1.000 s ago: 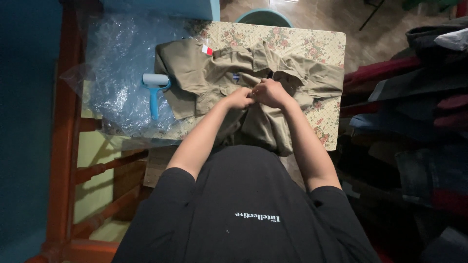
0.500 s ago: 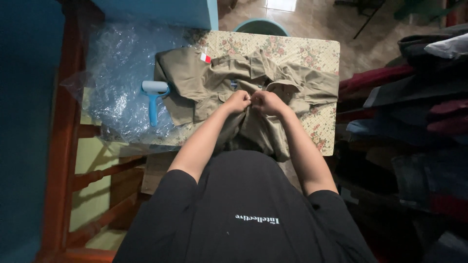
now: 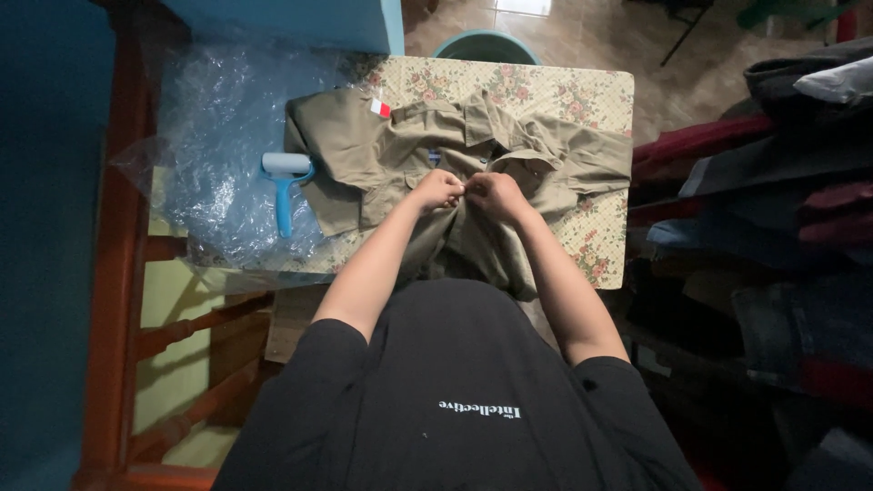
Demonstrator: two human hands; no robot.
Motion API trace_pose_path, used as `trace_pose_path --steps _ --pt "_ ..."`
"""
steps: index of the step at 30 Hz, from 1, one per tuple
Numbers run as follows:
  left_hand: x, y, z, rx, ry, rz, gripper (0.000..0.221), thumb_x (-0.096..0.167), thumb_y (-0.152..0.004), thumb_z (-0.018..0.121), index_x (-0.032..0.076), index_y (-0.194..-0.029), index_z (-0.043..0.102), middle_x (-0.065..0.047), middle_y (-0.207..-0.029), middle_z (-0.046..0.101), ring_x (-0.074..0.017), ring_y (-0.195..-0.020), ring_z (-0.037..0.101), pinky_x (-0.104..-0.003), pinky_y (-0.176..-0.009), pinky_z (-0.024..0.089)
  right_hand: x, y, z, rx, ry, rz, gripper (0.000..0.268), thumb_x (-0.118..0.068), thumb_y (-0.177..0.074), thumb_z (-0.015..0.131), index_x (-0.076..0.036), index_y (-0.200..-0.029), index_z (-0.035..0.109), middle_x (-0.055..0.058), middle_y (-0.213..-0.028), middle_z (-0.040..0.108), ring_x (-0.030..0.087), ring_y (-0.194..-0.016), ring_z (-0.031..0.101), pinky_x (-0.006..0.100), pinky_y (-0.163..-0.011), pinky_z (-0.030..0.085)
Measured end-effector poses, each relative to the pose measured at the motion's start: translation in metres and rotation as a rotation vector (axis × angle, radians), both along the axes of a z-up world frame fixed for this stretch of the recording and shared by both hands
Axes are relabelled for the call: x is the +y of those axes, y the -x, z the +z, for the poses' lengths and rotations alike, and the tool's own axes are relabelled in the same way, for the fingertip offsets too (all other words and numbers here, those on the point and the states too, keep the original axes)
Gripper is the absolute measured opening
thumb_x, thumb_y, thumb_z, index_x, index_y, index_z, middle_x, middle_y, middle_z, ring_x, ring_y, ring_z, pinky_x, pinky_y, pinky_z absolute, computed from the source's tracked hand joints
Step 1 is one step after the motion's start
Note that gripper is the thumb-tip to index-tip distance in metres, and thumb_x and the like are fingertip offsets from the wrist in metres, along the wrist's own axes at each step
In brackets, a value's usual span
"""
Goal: The person unfolds a tan shirt on a table, uses a lint roller to clean the fabric, and then buttons the front of the shirt.
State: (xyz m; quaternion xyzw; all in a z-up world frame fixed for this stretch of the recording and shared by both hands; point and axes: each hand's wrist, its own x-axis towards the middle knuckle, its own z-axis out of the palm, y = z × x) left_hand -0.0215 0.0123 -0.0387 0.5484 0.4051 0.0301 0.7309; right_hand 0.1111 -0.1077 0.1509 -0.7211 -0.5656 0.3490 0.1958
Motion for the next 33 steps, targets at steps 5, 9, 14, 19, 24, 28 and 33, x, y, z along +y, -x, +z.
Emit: trace_pose_path --steps 5,9,14,19,24,28,33 --pt "0.000 0.007 0.036 -0.004 -0.046 0.001 0.014 0.007 -0.085 0.076 -0.004 -0.093 0.073 -0.015 -0.067 0.070 -0.0197 -0.058 0.073 -0.029 -0.050 0.060 0.001 -0.004 -0.012 -0.005 -0.020 -0.010 0.020 -0.011 -0.087 0.077 -0.013 -0.107 0.077 0.012 -0.100 0.078 0.035 -0.102 0.073 0.049 -0.087 0.058" --pt "0.001 0.005 0.034 0.107 -0.392 -0.124 0.016 0.023 -0.077 0.084 0.018 -0.092 0.081 -0.005 -0.069 0.074 -0.0174 -0.067 0.073 -0.031 -0.064 0.057 -0.001 -0.006 -0.009 0.008 -0.058 -0.053 0.016 -0.016 -0.086 0.079 -0.013 -0.102 0.078 0.015 -0.097 0.077 0.039 -0.100 0.072 0.052 -0.083 0.056" --pt "-0.001 0.002 0.020 0.088 -0.415 -0.112 0.023 0.022 -0.073 0.088 0.019 -0.094 0.081 -0.002 -0.072 0.072 -0.0158 -0.071 0.069 -0.028 -0.070 0.054 -0.003 -0.007 -0.010 0.081 -0.033 -0.128 0.013 -0.015 -0.085 0.080 -0.015 -0.098 0.078 0.012 -0.092 0.076 0.035 -0.094 0.073 0.047 -0.081 0.055" --pt "-0.001 -0.003 0.012 0.081 -0.506 -0.084 0.018 0.022 -0.072 0.089 0.023 -0.089 0.081 0.000 -0.072 0.073 -0.0155 -0.073 0.070 -0.030 -0.071 0.055 -0.003 -0.009 -0.008 0.199 -0.008 -0.188 0.009 -0.010 -0.083 0.079 -0.012 -0.092 0.077 0.008 -0.082 0.073 0.025 -0.081 0.069 0.040 -0.076 0.053" --pt "-0.016 -0.003 0.035 0.114 -0.662 -0.050 0.013 0.019 -0.076 0.080 0.021 -0.088 0.078 -0.004 -0.076 0.074 -0.0239 -0.079 0.073 -0.037 -0.074 0.057 0.005 -0.012 -0.050 0.108 -0.064 -0.199 0.014 -0.016 -0.077 0.082 -0.015 -0.089 0.076 0.010 -0.086 0.075 0.034 -0.088 0.073 0.045 -0.076 0.055" --pt "-0.028 0.000 0.054 0.089 -0.670 -0.028 0.014 0.018 -0.078 0.078 0.020 -0.091 0.073 -0.002 -0.079 0.073 -0.0238 -0.081 0.073 -0.038 -0.078 0.056 0.009 -0.009 -0.017 -0.008 -0.195 -0.260 0.012 -0.013 -0.082 0.077 -0.011 -0.093 0.072 0.021 -0.087 0.071 0.045 -0.091 0.069 0.056 -0.078 0.053" --pt "-0.037 0.008 0.090 0.155 -0.709 -0.125 0.020 0.021 -0.076 0.079 0.018 -0.095 0.073 -0.005 -0.086 0.076 -0.0294 -0.090 0.074 -0.043 -0.082 0.056 0.023 -0.042 -0.002 0.094 -0.349 -0.326 0.012 -0.009 -0.086 0.073 -0.009 -0.098 0.072 0.020 -0.089 0.070 0.042 -0.089 0.069 0.049 -0.077 0.054"
